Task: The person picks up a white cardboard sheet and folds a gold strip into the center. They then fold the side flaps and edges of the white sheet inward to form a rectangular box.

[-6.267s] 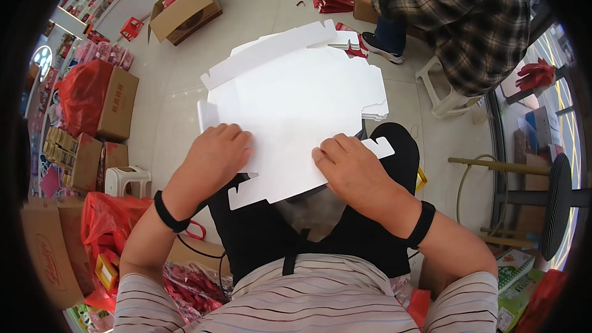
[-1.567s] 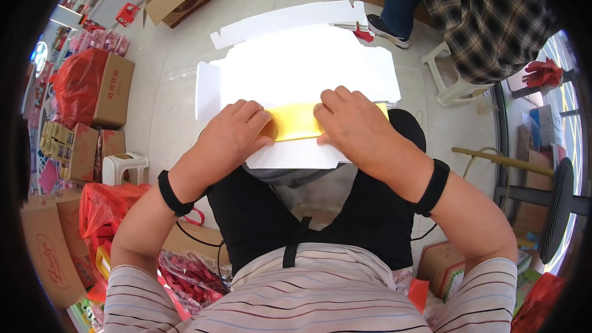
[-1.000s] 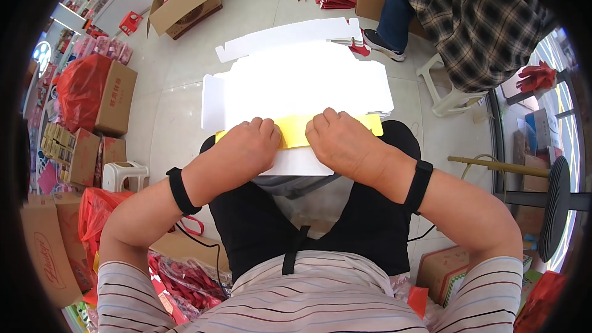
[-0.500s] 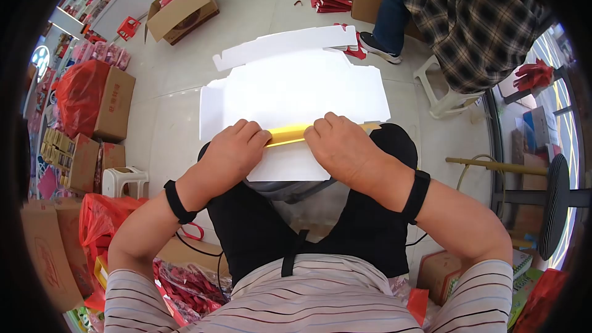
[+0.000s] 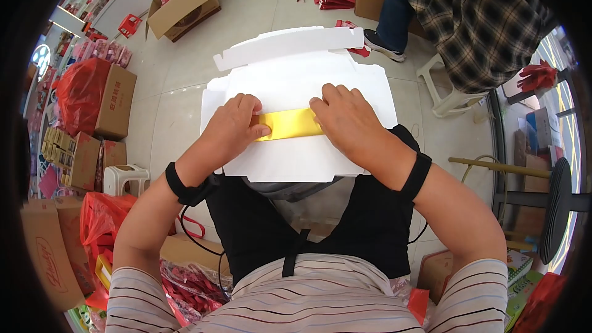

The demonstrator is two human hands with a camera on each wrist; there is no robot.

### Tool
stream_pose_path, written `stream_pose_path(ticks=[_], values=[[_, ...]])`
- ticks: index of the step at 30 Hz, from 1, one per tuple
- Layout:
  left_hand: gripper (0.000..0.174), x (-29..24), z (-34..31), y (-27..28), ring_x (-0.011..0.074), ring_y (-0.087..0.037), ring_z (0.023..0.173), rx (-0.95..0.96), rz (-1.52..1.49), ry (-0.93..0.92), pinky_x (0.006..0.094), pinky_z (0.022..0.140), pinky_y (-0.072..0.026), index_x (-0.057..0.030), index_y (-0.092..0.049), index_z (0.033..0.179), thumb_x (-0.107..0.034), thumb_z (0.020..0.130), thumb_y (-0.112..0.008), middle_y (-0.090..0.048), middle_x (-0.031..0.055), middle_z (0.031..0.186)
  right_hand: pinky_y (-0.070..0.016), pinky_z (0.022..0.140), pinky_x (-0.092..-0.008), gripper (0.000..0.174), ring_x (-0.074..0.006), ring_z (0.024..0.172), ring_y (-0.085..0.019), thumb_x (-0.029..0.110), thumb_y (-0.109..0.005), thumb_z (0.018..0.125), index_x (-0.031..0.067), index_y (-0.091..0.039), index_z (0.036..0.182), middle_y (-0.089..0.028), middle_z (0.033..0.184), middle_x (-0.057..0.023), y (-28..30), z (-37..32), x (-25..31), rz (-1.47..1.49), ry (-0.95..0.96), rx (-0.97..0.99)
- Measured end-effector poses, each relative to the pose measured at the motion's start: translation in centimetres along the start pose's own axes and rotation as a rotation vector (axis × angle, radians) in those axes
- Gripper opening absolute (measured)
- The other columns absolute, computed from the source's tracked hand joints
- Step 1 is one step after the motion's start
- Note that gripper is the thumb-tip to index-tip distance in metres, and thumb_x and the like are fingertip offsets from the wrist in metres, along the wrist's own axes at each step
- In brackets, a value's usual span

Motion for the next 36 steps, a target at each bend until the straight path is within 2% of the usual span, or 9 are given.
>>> stream_pose_path(ticks=[2, 5, 6, 8, 9, 11, 25, 32, 36], values=[[0.035, -0.3, -0.6, -0.4, 0.0326, -0.062, 0.117, -0.102, 0.127, -0.111, 0.0418, 0.098, -0.0499, -0.0077, -0.064, 0.127, -0.019, 0.096, -0.076, -0.066, 0.0123, 0.123, -0.0491, 0.090, -0.0395, 0.028, -0.0314, 0.104, -0.063, 0.007, -0.068, 0.092, 0.0004, -0.067, 0.119, -0.063, 0.108, -0.0155, 0.1, -0.4, 0.4, -0.169, 0.071, -0.073], [0.037, -2.0, -2.2, -0.9, 0.0321, -0.060, 0.122, -0.118, 0.162, -0.320, 0.0425, 0.102, -0.0487, -0.0087, -0.063, 0.132, -0.011, 0.095, -0.067, -0.063, 0.0123, 0.128, -0.0503, 0.092, -0.0429, 0.034, -0.0320, 0.104, -0.062, 0.008, -0.065, 0.090, -0.0041, -0.066, 0.122, -0.062, 0.109, -0.0168, 0.6, -1.3, 2.4, -0.070, 0.179, -0.097], [0.039, -2.8, -2.9, -1.4, 0.0326, -0.060, 0.126, -0.076, 0.167, -0.377, 0.0442, 0.105, -0.0488, -0.0078, -0.063, 0.135, -0.007, 0.096, -0.060, -0.061, 0.0137, 0.132, -0.0502, 0.104, -0.0468, 0.043, -0.0353, 0.117, -0.063, 0.010, -0.064, 0.088, -0.0095, -0.065, 0.126, -0.065, 0.120, -0.0207, -0.7, -2.1, 3.0, 0.004, 0.178, -0.057], [0.050, -3.8, -4.1, -2.6, 0.0360, -0.056, 0.136, -0.194, 0.170, -0.426, 0.0477, 0.113, -0.0458, -0.0036, -0.060, 0.143, -0.008, 0.093, -0.064, -0.059, 0.0163, 0.141, -0.0450, 0.118, -0.0502, 0.049, -0.0418, 0.135, -0.059, 0.012, -0.063, 0.092, -0.0118, -0.063, 0.134, -0.063, 0.138, -0.0276, -2.3, -3.6, 5.2, -0.055, 0.216, -0.049], [0.057, -3.9, -4.6, -3.1, 0.0400, -0.049, 0.147, -0.097, 0.203, -0.386, 0.0514, 0.121, -0.0408, 0.0002, -0.055, 0.150, -0.015, 0.097, -0.068, -0.054, 0.0192, 0.154, -0.0433, 0.120, -0.0507, 0.049, -0.0434, 0.138, -0.057, 0.012, -0.063, 0.093, -0.0126, -0.062, 0.135, -0.061, 0.142, -0.0295, -2.3, -3.9, 5.9, -0.046, 0.186, -0.030], [0.058, -4.1, -5.3, -3.6, 0.0404, -0.046, 0.150, -0.112, 0.201, -0.371, 0.0534, 0.122, -0.0397, 0.0003, -0.054, 0.152, -0.021, 0.100, -0.069, -0.051, 0.0203, 0.159, -0.0399, 0.125, -0.0517, 0.050, -0.0466, 0.145, -0.052, 0.013, -0.063, 0.096, -0.0142, -0.061, 0.138, -0.057, 0.150, -0.0333, -2.1, -4.2, 6.6, -0.018, 0.139, 0.010], [0.061, -2.5, -7.6, -3.1, 0.0457, -0.047, 0.150, -0.088, 0.217, -0.217, 0.0558, 0.120, -0.0427, 0.0027, -0.053, 0.153, -0.032, 0.105, -0.069, -0.050, 0.0243, 0.160, -0.0399, 0.126, -0.0520, 0.053, -0.0449, 0.145, -0.054, 0.010, -0.066, 0.096, -0.0159, -0.057, 0.141, -0.057, 0.150, -0.0328, 0.3, -6.4, 3.4, 0.011, 0.035, 0.042], [0.059, -5.7, -4.9, -3.7, 0.0452, -0.047, 0.149, -0.084, 0.246, -0.385, 0.0571, 0.119, -0.0441, -0.0010, -0.055, 0.153, -0.034, 0.106, -0.068, -0.050, 0.0210, 0.162, -0.0404, 0.126, -0.0512, 0.051, -0.0441, 0.146, -0.053, 0.006, -0.066, 0.093, -0.0147, -0.059, 0.139, -0.056, 0.151, -0.0318, -0.8, -5.2, 3.8, 0.077, 0.119, 0.030], [0.055, -3.5, -6.4, -3.2, 0.0445, -0.050, 0.147, -0.089, 0.238, -0.315, 0.0559, 0.118, -0.0455, -0.0035, -0.056, 0.152, -0.031, 0.106, -0.068, -0.051, 0.0208, 0.161, -0.0425, 0.125, -0.0484, 0.051, -0.0413, 0.144, -0.056, 0.004, -0.065, 0.092, -0.0128, -0.060, 0.141, -0.060, 0.149, -0.0291, 0.9, -6.9, 1.9, 0.048, 0.030, 0.046]])
Point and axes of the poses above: each hand's wrist, its own z-axis towards the middle knuckle, its own y-axis out of the back of the hand, x = y × z, the point moved 2 cm from there along z, towards the middle knuckle
